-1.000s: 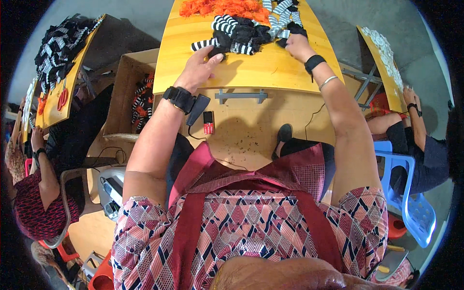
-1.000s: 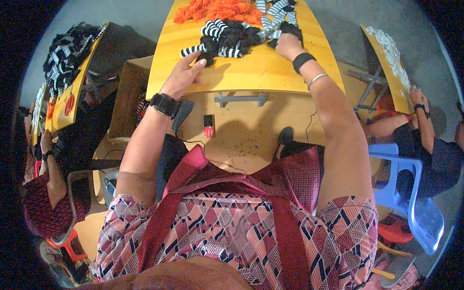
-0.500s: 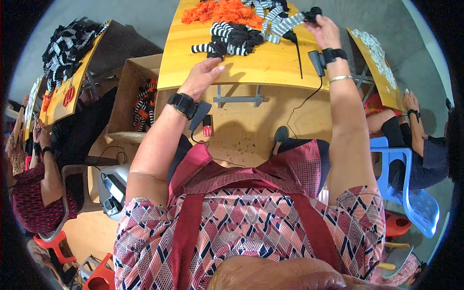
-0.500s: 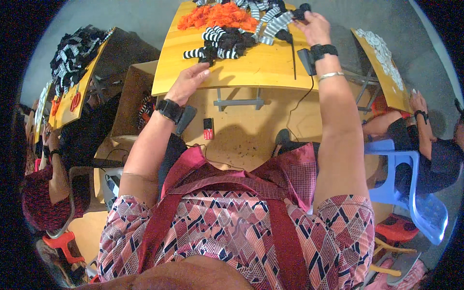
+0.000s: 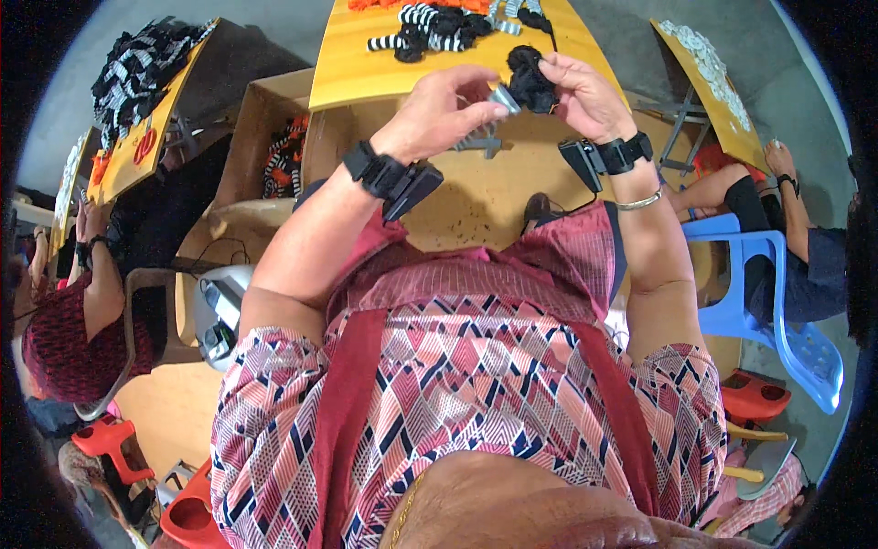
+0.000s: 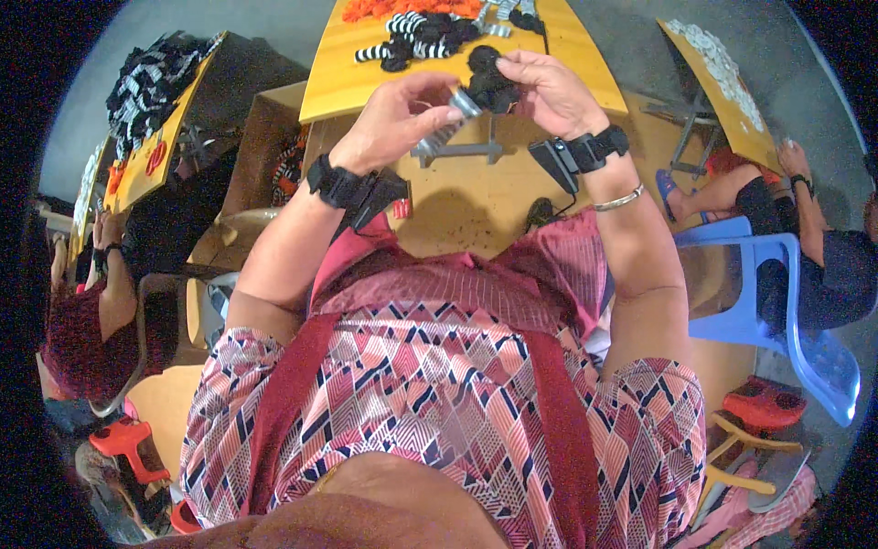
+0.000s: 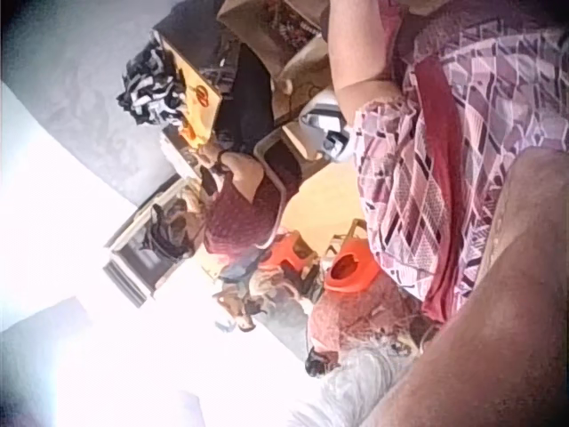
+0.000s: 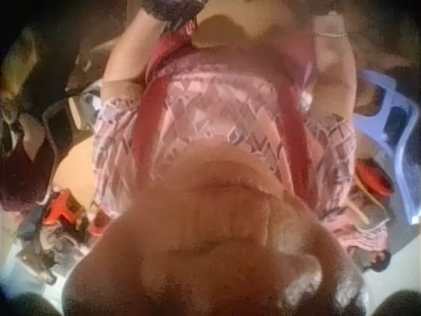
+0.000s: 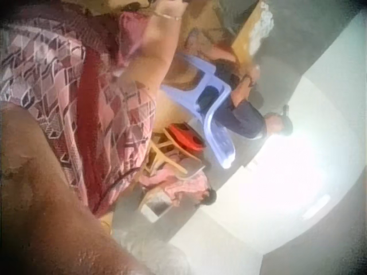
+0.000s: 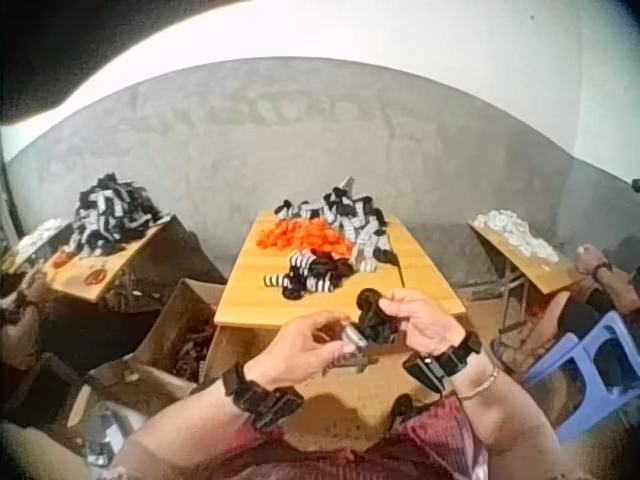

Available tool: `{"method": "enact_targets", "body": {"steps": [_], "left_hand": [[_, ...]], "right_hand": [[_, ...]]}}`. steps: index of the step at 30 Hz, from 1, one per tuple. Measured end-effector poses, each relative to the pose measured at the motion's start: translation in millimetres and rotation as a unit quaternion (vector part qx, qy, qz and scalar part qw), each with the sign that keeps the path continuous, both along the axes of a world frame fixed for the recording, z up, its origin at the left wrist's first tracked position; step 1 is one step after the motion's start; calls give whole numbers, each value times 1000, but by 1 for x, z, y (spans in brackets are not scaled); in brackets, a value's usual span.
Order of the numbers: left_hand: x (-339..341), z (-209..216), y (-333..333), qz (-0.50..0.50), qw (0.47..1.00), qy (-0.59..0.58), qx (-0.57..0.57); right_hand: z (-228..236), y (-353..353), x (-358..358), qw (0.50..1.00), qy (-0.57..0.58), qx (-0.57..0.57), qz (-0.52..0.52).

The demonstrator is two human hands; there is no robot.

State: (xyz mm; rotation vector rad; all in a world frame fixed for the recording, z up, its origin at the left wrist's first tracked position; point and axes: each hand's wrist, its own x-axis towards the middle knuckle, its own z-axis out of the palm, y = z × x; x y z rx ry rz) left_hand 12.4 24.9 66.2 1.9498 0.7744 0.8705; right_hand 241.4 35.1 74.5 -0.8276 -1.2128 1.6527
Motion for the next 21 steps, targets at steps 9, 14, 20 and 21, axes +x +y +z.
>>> {"method": "enact_targets", "body": {"steps": [9, 14, 20, 21], "left_hand": [[25, -151, -129, -257, 666, -377, -589], [-33, -140, 1, -202, 808, -256, -490], [-16, -163, 141, -148, 830, -276, -461], [-3, -195, 172, -155, 841, -261, -447]], "right_hand": [[-87, -156, -70, 976, -39, -104, -185], [-360, -18, 32, 977, -202, 61, -17], [-360, 142, 98, 937, -223, -251, -94], [-394, 187, 113, 934, -249, -246, -75]]}}
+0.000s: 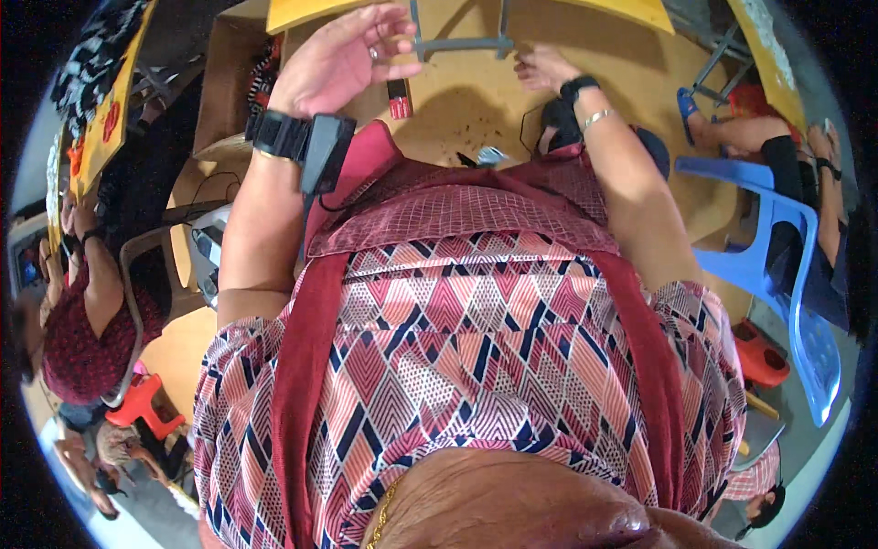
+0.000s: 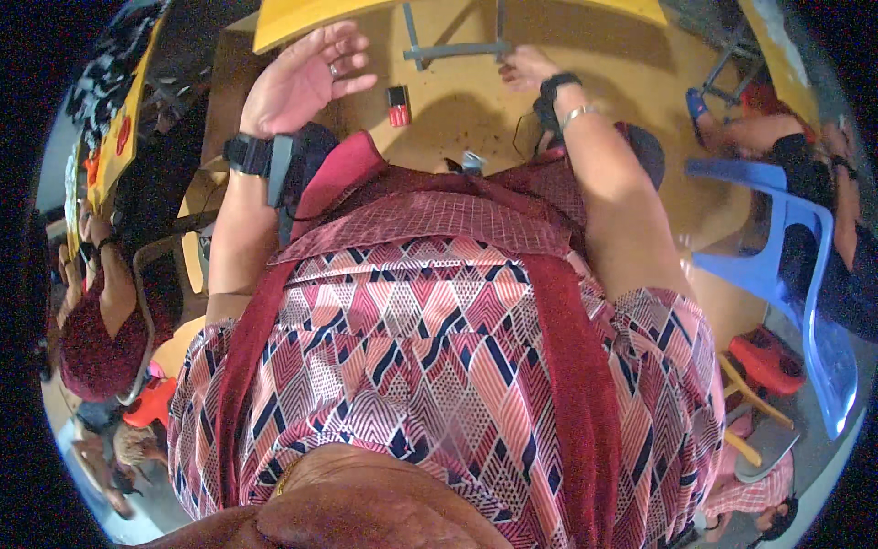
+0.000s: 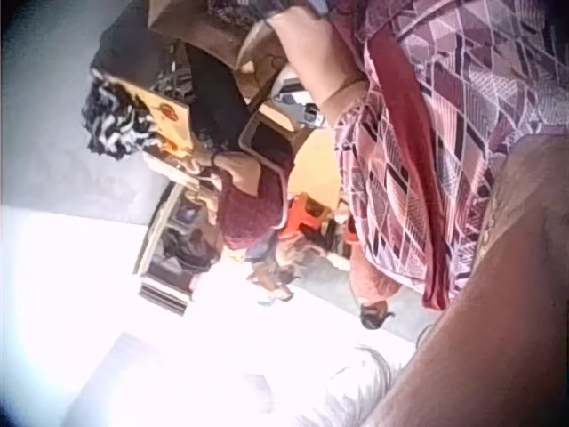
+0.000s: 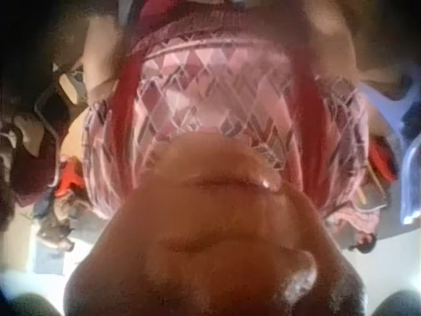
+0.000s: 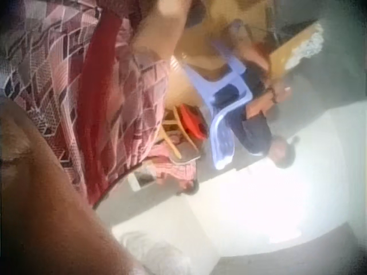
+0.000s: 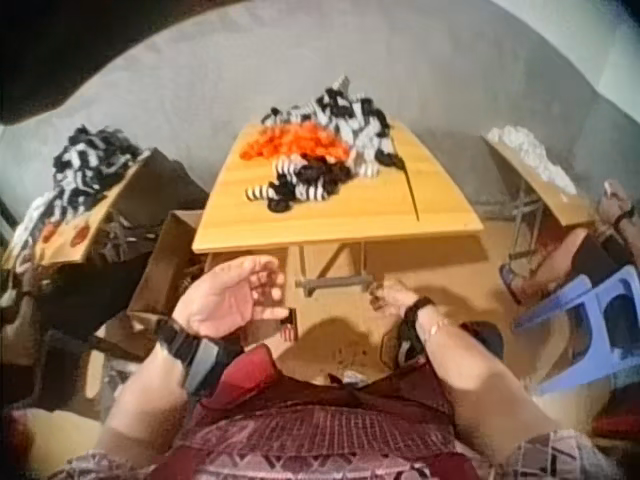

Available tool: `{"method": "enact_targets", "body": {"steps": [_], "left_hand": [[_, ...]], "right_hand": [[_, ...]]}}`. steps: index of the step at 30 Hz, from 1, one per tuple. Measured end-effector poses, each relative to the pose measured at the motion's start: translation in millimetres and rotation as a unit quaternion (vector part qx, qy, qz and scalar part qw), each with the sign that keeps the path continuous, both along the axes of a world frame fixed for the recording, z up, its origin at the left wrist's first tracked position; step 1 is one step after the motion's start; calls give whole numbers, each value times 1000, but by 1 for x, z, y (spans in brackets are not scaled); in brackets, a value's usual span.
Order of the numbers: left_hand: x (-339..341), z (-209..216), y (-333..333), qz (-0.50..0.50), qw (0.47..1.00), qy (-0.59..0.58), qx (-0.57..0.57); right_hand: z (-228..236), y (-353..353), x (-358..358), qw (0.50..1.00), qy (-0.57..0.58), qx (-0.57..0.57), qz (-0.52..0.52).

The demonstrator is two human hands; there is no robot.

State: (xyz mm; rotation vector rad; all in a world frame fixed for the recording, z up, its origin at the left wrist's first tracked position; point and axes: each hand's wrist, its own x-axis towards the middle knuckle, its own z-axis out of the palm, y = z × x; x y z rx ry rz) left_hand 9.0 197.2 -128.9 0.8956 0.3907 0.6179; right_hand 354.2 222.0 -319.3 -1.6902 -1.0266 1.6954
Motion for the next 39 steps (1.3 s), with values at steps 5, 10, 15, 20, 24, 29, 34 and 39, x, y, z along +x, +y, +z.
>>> {"method": "enact_targets", "body": {"steps": [5, 10, 15, 20, 24, 29, 34, 39], "left_hand": [[-1, -139, 115, 8, 993, 87, -79], [28, -179, 240, -6, 986, 106, -126], [67, -206, 343, 11, 976, 175, -130], [144, -337, 547, -17, 967, 206, -147], [174, -384, 624, -40, 956, 226, -185], [187, -343, 650, -2, 942, 198, -270], [192, -320, 639, -47, 945, 195, -260], [169, -230, 530, -56, 969, 210, -118]], "right_hand": [[-155, 141, 39, 989, -112, -97, -8], [-292, 273, 61, 864, -356, 51, 351], [-326, 330, -8, 690, -495, 114, 515], [-522, 491, -1, 808, -462, 85, 354], [-552, 583, 21, 834, -423, 47, 352], [-485, 581, 79, 827, -405, -51, 387], [-439, 588, 58, 831, -415, -54, 367], [-288, 520, 22, 819, -415, -9, 396]]}}
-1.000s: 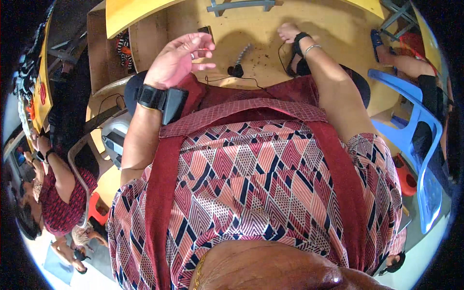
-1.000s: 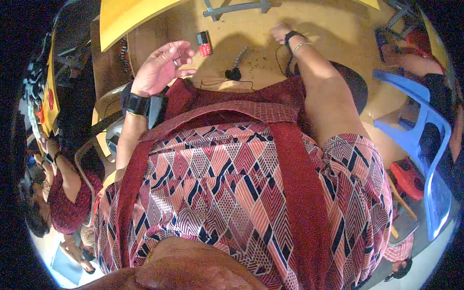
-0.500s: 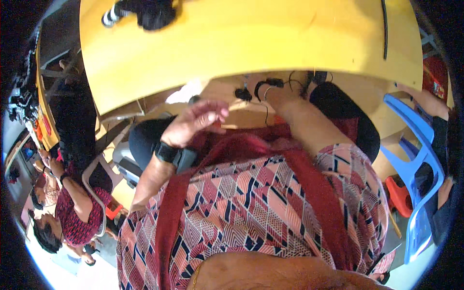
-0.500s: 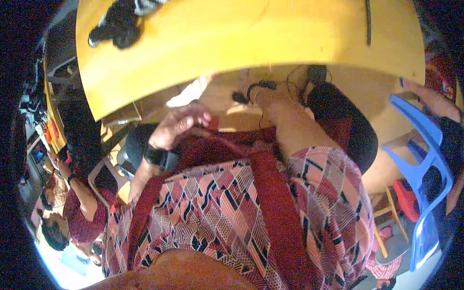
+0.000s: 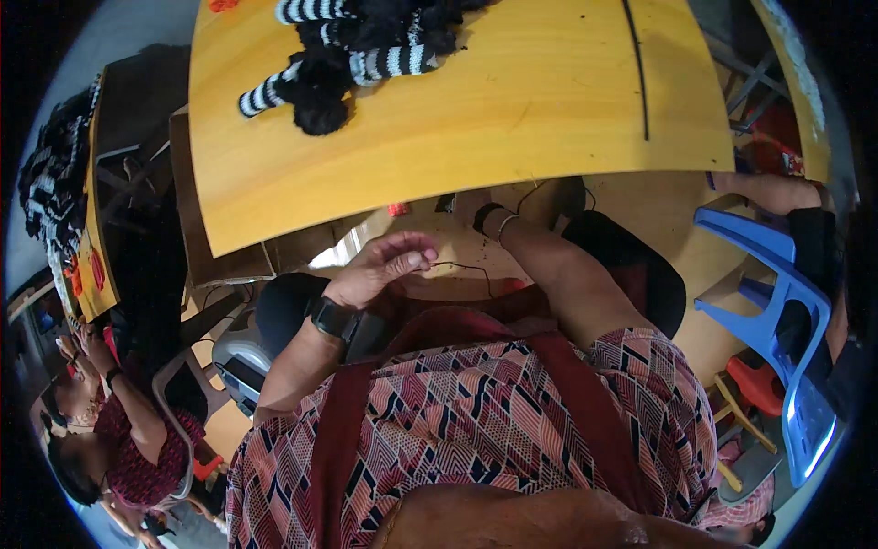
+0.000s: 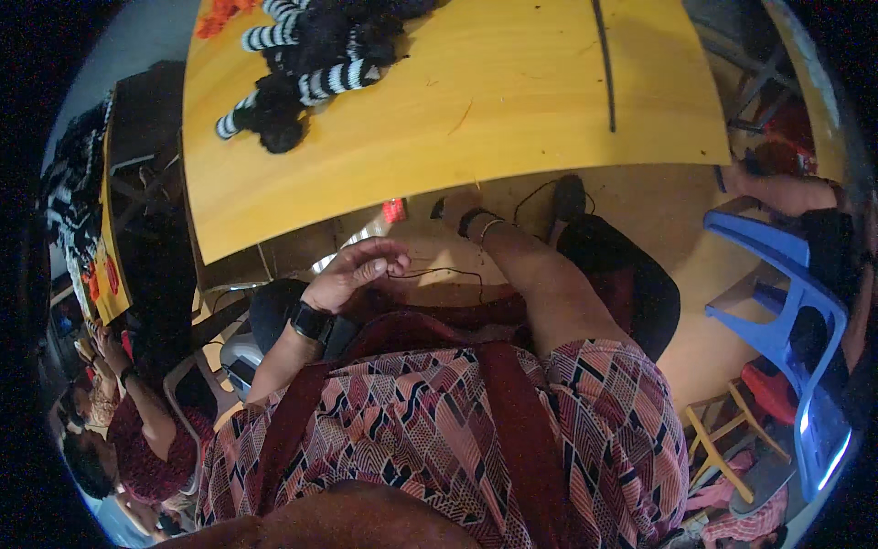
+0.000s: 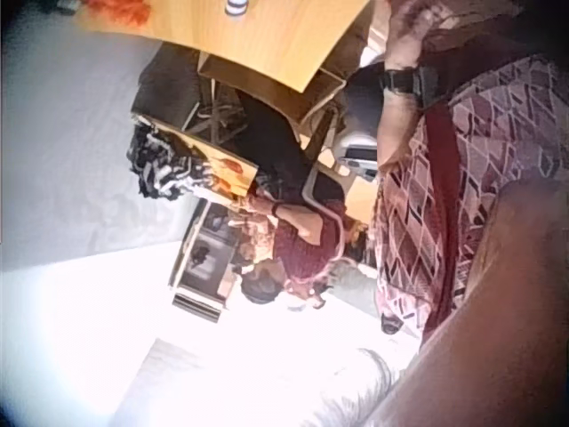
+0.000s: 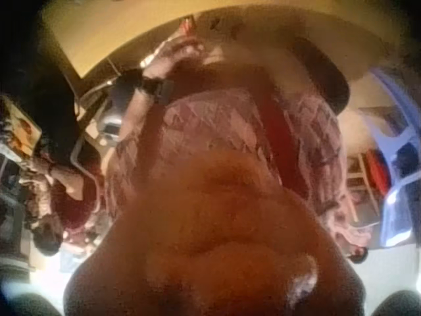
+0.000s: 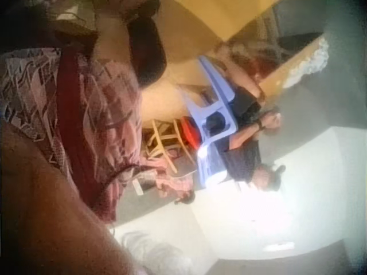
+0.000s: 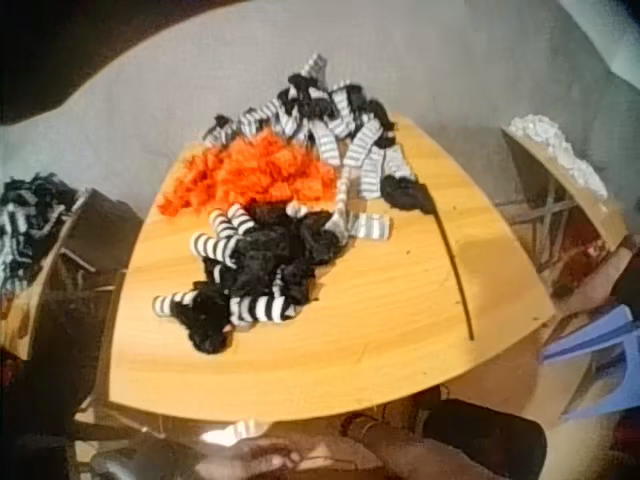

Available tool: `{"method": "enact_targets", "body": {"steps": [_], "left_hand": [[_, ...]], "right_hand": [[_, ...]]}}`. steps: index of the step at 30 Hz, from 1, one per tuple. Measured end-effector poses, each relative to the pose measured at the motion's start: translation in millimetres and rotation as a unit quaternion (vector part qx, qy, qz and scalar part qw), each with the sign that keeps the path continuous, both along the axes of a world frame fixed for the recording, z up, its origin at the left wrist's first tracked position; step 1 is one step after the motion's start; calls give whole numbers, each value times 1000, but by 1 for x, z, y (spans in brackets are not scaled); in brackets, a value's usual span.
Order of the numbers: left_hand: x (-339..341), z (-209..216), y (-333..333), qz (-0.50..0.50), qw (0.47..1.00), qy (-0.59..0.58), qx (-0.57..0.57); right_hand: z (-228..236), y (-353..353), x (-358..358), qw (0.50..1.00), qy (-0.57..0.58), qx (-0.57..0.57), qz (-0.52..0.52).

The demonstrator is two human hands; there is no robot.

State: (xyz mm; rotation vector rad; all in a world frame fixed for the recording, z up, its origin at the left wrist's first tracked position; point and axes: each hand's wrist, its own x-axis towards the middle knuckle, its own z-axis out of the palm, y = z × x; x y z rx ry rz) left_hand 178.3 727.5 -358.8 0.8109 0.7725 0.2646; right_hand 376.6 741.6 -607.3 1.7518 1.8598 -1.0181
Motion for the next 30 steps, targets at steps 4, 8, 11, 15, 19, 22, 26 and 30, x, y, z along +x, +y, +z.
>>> {"method": "enact_targets", "body": {"steps": [4, 8, 11, 15, 19, 22, 26, 30], "left_hand": [[-33, 70, -113, 31, 994, 52, 92], [-53, 148, -239, 56, 913, 133, 381], [-68, 210, -361, 72, 821, 101, 557], [-114, 274, -545, 95, 795, 149, 581], [-147, 295, -692, 144, 755, 134, 626], [-156, 315, -716, 115, 747, 136, 641], [-175, 313, -717, 167, 832, 110, 517], [-172, 318, -743, 174, 867, 65, 462]], "right_hand": [[130, -81, -24, 972, 181, 41, 146], [282, -218, -51, 868, 490, -31, -70], [420, -347, -90, 841, 512, -67, -160], [525, -550, -130, 799, 586, -70, -116], [554, -685, -157, 789, 613, -36, -20], [579, -721, -174, 777, 629, -21, -38], [600, -743, -170, 705, 700, 10, -108], [580, -765, -169, 676, 713, 117, -148]]}}
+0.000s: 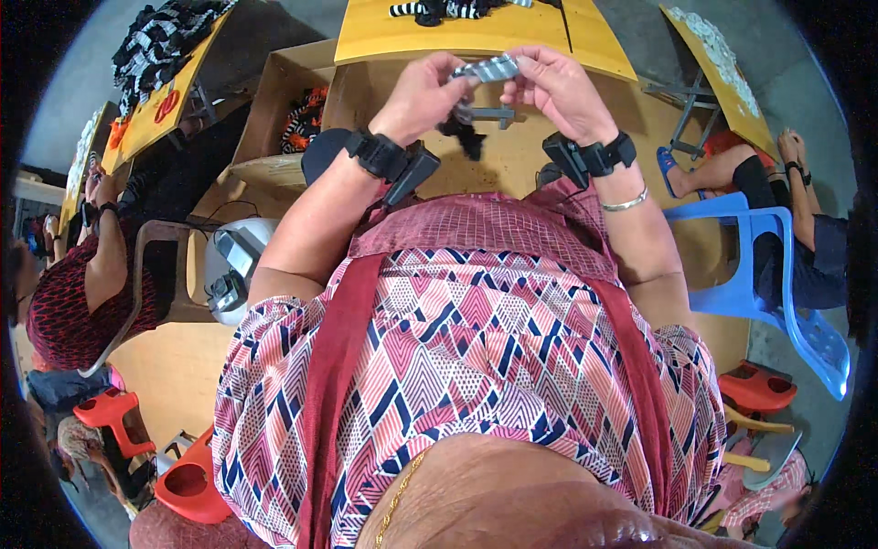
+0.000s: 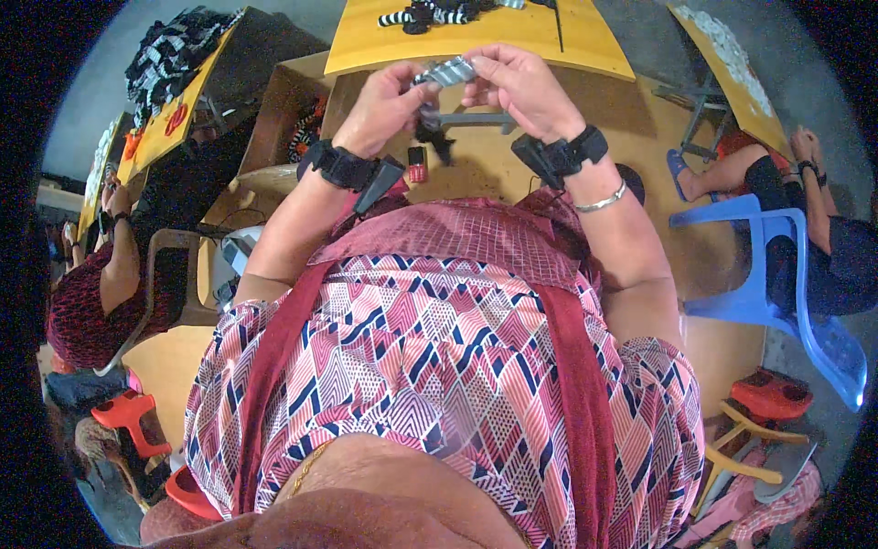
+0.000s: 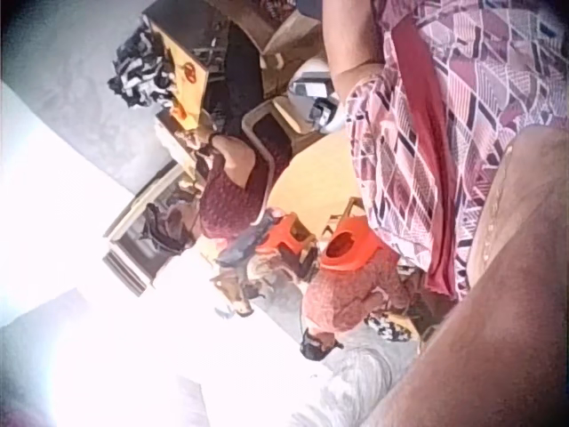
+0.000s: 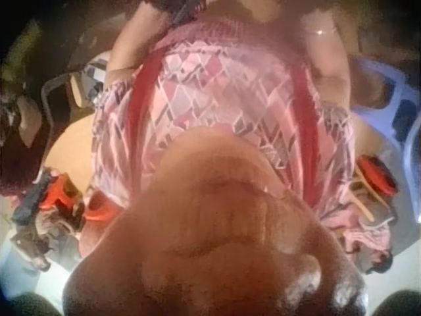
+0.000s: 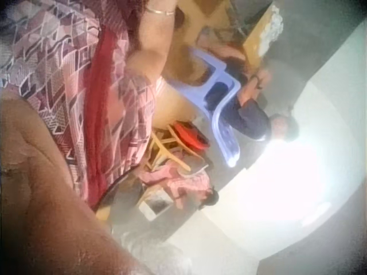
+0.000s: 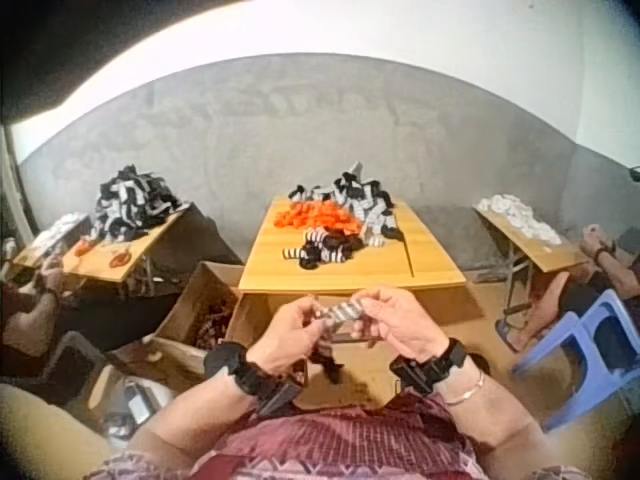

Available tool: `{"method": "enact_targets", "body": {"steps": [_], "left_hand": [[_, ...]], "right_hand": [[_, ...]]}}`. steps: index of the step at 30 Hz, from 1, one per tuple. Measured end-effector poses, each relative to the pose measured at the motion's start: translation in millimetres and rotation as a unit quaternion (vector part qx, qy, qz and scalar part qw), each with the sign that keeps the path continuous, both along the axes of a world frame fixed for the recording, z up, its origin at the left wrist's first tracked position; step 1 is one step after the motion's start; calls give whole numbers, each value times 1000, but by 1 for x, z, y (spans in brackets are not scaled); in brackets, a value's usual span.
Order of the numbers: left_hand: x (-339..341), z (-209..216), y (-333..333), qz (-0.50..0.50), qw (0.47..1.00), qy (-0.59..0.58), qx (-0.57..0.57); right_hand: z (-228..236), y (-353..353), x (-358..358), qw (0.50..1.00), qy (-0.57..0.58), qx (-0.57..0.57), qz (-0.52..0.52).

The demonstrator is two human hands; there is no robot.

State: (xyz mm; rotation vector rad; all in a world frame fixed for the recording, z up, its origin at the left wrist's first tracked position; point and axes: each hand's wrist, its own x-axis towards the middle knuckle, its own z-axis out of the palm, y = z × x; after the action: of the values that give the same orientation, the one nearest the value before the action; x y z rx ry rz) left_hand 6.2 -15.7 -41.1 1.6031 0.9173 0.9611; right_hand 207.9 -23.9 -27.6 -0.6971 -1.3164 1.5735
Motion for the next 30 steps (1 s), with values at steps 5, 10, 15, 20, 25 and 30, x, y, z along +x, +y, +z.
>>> {"method": "enact_targets", "body": {"steps": [5, 10, 15, 20, 25, 30], "left_hand": [[3, 9, -15, -83, 995, 45, 6], [9, 6, -7, -91, 993, 15, 74], [4, 15, -11, -82, 992, 40, 91], [4, 10, -8, -8, 997, -22, 80], [1, 5, -1, 64, 983, 13, 173], [4, 14, -7, 70, 983, 5, 170]], "right_hand": [[-9, -5, -15, 988, -96, 86, -86], [-7, 0, -25, 973, -112, 115, -163], [-6, 1, -32, 797, -323, 412, -303], [9, -11, -40, 924, -135, 275, -228], [16, -14, -32, 826, -262, 435, -246], [18, -11, -37, 734, -302, 545, -270]]}}
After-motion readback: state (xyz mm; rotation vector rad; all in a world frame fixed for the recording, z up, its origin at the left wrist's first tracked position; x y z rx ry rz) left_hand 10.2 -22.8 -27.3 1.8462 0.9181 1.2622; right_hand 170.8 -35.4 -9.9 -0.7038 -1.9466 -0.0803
